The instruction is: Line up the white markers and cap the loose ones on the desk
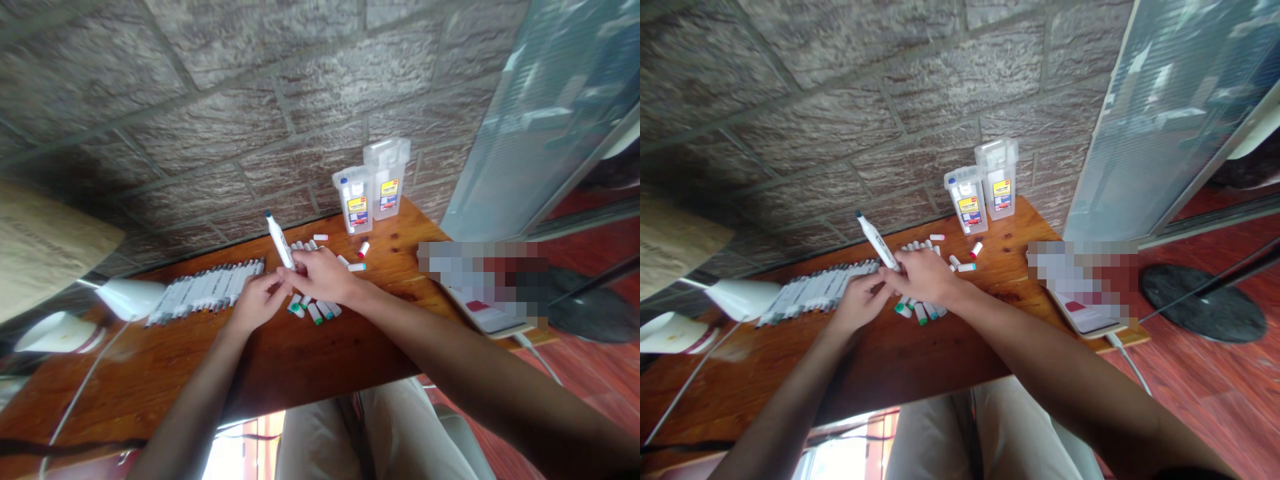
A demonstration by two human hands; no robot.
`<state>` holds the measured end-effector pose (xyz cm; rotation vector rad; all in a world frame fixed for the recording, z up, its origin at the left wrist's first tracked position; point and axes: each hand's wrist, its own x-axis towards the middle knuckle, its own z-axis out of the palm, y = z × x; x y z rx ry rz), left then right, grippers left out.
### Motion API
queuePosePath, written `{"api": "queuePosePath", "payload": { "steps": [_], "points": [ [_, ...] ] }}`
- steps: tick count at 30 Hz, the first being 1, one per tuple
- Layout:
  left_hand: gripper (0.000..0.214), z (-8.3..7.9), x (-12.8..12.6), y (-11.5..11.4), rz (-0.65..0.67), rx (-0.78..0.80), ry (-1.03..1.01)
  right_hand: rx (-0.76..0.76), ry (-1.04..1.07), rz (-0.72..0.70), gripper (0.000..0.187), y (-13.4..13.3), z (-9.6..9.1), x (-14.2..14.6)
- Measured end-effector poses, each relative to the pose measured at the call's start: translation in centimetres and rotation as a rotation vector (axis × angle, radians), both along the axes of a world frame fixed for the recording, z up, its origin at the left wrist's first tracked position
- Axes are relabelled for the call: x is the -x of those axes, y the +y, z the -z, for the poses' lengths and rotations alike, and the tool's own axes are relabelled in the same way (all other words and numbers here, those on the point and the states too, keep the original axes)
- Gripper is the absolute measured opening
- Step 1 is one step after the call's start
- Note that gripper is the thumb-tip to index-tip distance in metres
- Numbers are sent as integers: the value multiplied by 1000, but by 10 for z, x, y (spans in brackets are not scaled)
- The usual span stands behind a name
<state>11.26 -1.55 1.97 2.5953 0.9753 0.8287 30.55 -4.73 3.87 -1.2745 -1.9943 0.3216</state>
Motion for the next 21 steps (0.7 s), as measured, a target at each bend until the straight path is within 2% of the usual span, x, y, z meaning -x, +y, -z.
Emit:
{"api": "queuePosePath", "payload": {
  "steps": [10, 13, 21],
  "points": [
    [27, -7, -1, -7, -27, -7, -32, 73, 289, -85, 37, -4, 2, 10],
    [28, -8, -4, -8, -20, -7, -31, 122, 372, -49, 38, -4, -2, 9],
    [24, -4, -6, -5, 8, -145, -77, 134, 358, -69, 35, -4, -4, 5]
  ]
}}
